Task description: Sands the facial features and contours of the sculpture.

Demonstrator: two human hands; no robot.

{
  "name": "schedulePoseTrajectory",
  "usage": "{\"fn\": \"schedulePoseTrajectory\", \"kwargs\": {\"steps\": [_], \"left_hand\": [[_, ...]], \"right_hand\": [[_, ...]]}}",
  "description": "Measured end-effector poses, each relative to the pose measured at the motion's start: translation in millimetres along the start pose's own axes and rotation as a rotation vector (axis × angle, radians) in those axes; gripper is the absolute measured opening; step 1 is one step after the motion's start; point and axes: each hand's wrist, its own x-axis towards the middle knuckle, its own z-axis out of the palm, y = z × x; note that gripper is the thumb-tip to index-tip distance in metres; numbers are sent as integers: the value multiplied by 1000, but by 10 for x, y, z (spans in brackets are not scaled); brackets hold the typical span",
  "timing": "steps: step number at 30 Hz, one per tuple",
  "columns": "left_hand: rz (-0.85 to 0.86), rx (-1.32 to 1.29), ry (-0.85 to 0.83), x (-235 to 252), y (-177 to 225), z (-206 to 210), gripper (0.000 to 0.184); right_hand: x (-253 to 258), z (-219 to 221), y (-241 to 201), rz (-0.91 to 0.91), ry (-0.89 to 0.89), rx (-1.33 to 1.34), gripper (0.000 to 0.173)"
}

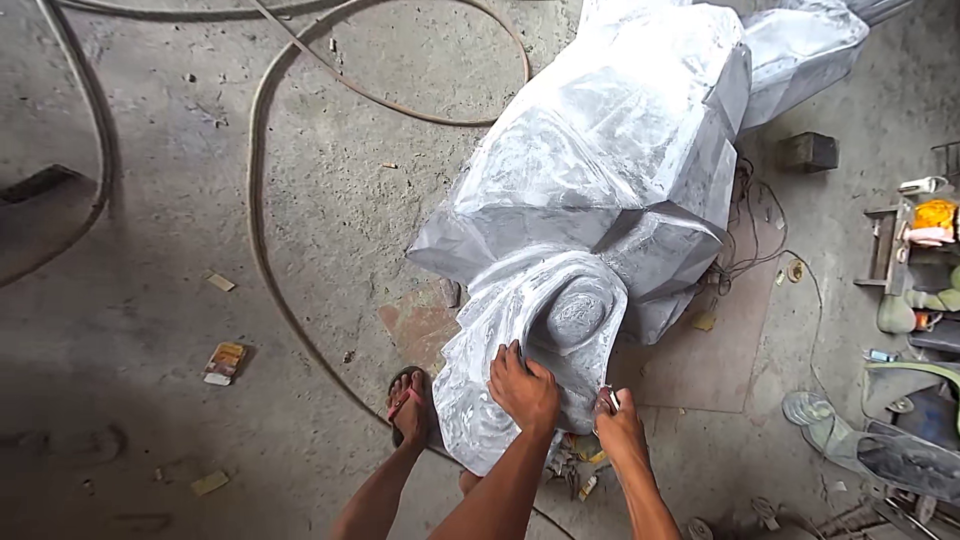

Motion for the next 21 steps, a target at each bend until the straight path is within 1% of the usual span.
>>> {"fn": "schedulePoseTrajectory", "kwargs": {"steps": [4,7,9,10,14,16,18,19,21], "left_hand": [[2,-14,2,-15,-6,1,40],[2,-30,-4,-31,5,-15,40],[-5,-39,-8,-15,13,-3,40],[-11,-39,-15,-32,-5,0,40],[-15,-35,-29,-28,-6,3,41],[-12,-37,-20,-48,-10,16,40],[-14,-42,-23,-15,-15,33,41],[-18,-46,-42,-31,-37,28,41],[-17,-41,-56,-66,-57,38,41]], "right_hand": [[325,-16,3,-50,-65,-42,21],[184,-53,-3,-60,-68,4,14],[104,-64,66,-102,-67,86,17],[127,-62,108,-120,-73,85,19],[416,-30,99,-169,-102,16,21],[257,-40,125,-162,-71,101,17],[128,-42,127,-185,-51,162,17],[128,-44,150,-189,-56,148,18],[283,-32,184,-177,-63,95,19]]}}
